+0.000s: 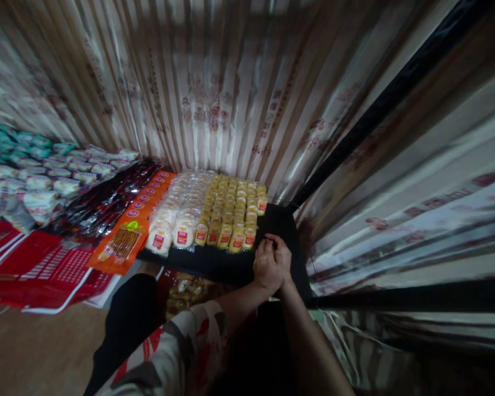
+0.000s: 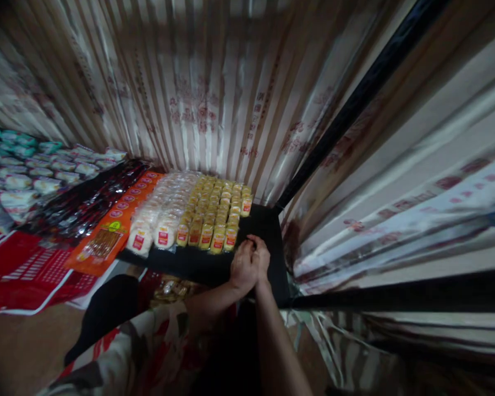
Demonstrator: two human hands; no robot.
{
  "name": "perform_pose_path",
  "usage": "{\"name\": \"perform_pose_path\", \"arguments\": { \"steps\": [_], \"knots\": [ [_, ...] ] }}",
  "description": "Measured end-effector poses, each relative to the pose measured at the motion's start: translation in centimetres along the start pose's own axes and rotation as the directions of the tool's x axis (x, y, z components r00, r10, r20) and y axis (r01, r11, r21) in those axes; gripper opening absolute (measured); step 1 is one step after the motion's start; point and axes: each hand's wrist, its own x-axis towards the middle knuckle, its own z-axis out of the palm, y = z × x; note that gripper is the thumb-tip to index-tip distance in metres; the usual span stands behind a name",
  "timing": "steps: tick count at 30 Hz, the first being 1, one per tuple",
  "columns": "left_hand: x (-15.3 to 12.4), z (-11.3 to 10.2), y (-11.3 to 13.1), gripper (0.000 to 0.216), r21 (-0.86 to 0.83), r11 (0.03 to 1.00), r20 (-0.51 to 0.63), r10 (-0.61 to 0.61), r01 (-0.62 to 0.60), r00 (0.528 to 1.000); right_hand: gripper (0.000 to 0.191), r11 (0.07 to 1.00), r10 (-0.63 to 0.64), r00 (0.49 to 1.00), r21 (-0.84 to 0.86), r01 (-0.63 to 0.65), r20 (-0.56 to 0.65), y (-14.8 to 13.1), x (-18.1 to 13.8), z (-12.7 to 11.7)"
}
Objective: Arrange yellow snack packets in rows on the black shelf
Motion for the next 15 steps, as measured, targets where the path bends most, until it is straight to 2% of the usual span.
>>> {"name": "perform_pose_path", "arguments": {
  "steps": [4,8,11,13,15],
  "knots": [
    [-5.6,-2.7,-0.3,0.044,0.018,1.000,0.033,-0.008,0.007,0.999,0.036,0.999,0.049,0.998,0.020,-0.050,0.037,0.0,-3.3,-1.2],
    [-11.0,-6.4,-1.5,0.041,0.017,0.988,0.085,0.151,-0.153,0.985,0.034,0.997,0.042,0.995,0.053,-0.047,0.090,-1.4,-8.1,-0.9],
    [-14.2,-8.7,-3.7,0.037,-0.005,0.979,0.134,0.204,-0.205,0.970,0.032,0.998,0.009,0.989,0.068,-0.019,0.148,-2.8,-12.2,0.5],
    [-15.8,-9.8,-5.7,0.036,-0.006,0.982,0.150,0.187,-0.188,0.971,0.033,1.000,0.012,0.973,0.021,-0.017,0.231,-3.4,-14.3,1.5],
    [-16.8,-10.4,-7.8,0.037,-0.007,0.997,0.141,0.073,-0.073,0.987,0.036,0.996,0.051,0.940,-0.092,-0.021,0.339,-3.7,-15.5,2.3]
  ]
}}
